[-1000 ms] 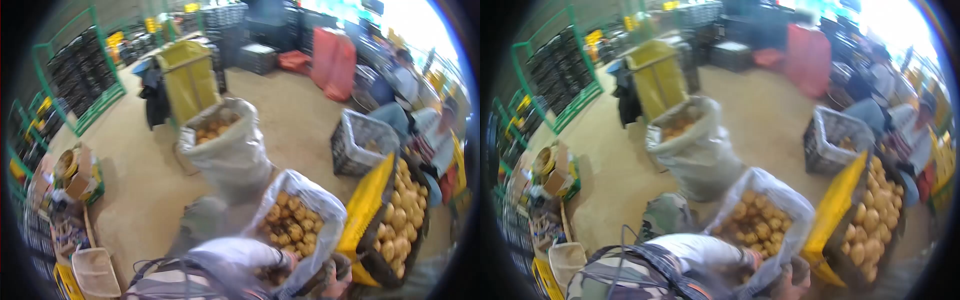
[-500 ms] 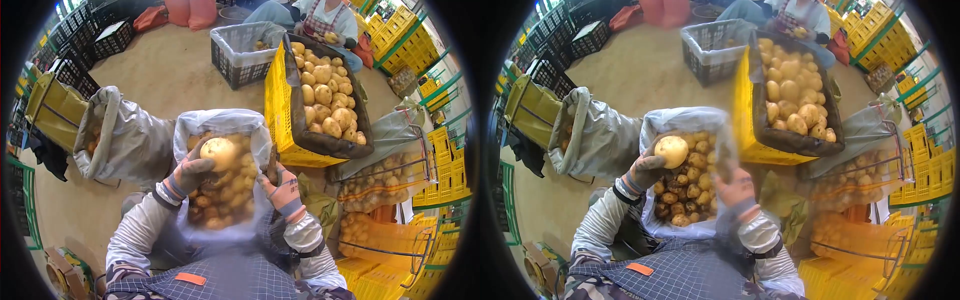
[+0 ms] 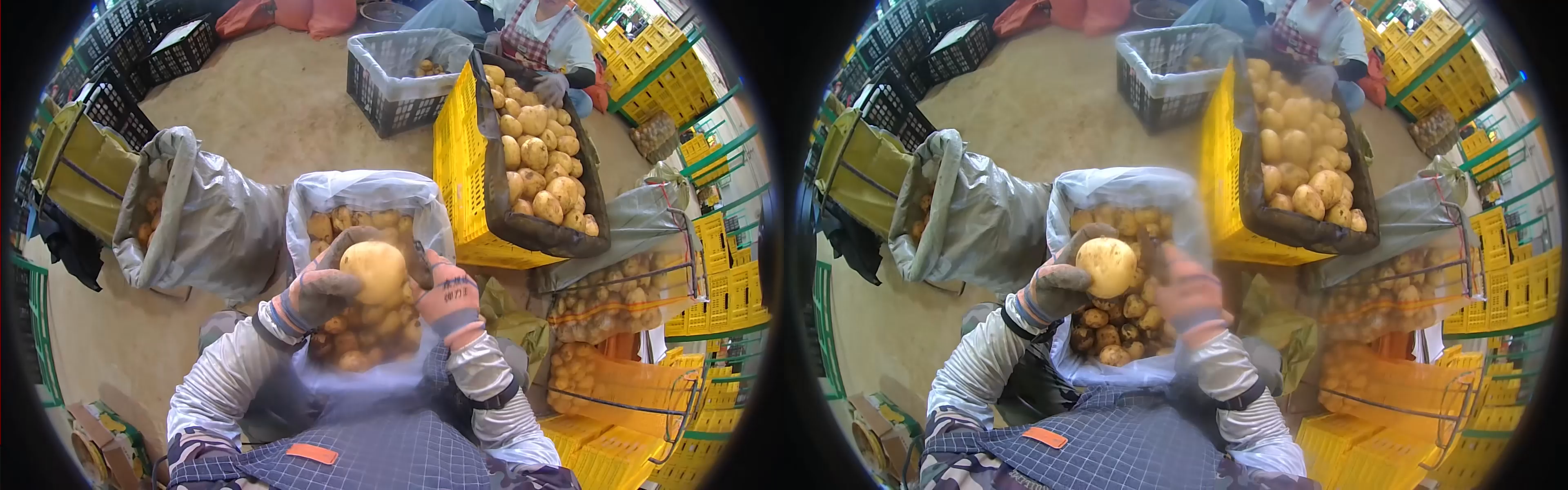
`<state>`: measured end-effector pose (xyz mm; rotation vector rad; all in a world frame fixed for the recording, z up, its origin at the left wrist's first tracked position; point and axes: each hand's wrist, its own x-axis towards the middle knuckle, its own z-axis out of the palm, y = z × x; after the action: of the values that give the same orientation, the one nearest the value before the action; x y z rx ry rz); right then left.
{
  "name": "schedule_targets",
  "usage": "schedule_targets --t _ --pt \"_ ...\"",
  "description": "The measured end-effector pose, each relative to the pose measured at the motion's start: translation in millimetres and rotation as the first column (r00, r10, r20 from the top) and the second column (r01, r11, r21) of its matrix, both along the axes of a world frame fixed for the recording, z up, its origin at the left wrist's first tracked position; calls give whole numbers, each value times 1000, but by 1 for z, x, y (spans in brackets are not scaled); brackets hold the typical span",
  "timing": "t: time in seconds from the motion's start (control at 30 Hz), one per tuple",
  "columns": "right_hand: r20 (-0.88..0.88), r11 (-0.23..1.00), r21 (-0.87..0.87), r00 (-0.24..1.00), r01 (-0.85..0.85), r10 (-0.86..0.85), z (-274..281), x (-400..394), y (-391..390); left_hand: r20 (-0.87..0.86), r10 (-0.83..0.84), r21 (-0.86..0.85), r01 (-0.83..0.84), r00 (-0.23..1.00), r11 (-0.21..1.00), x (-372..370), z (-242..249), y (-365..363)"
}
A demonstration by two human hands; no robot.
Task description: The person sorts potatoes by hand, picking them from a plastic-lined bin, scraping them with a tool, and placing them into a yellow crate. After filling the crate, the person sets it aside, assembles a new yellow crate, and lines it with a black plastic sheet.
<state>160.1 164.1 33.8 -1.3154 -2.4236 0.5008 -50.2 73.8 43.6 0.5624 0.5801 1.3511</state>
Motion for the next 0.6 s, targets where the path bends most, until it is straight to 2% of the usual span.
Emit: schedule_targets --t 0.1,0.13,0.23,0.33,0.47,0.6 --pt "1 960 -272 998 62 -64 11 2 8 -60 11 6 -11 998 1000 0 4 0" --pt "-165 966 -256 984 26 -71 1 5 7 -80 25 2 -25 996 1000 0 8 -1" --pt "-199 902 -430 971 38 -136 11 6 5 -91 1 75 6 996 997 -2 13 0" --pt "-359 962 -269 931 -37 -65 9 6 2 -175 52 45 -45 983 998 0 13 0" --pt "-241 981 -183 970 -61 15 3 9 2 -356 80 45 -69 931 997 -2 10 1" --pt "-194 982 -168 980 -82 49 -5 13 4 -374 72 6 -75 925 997 -3 12 1"
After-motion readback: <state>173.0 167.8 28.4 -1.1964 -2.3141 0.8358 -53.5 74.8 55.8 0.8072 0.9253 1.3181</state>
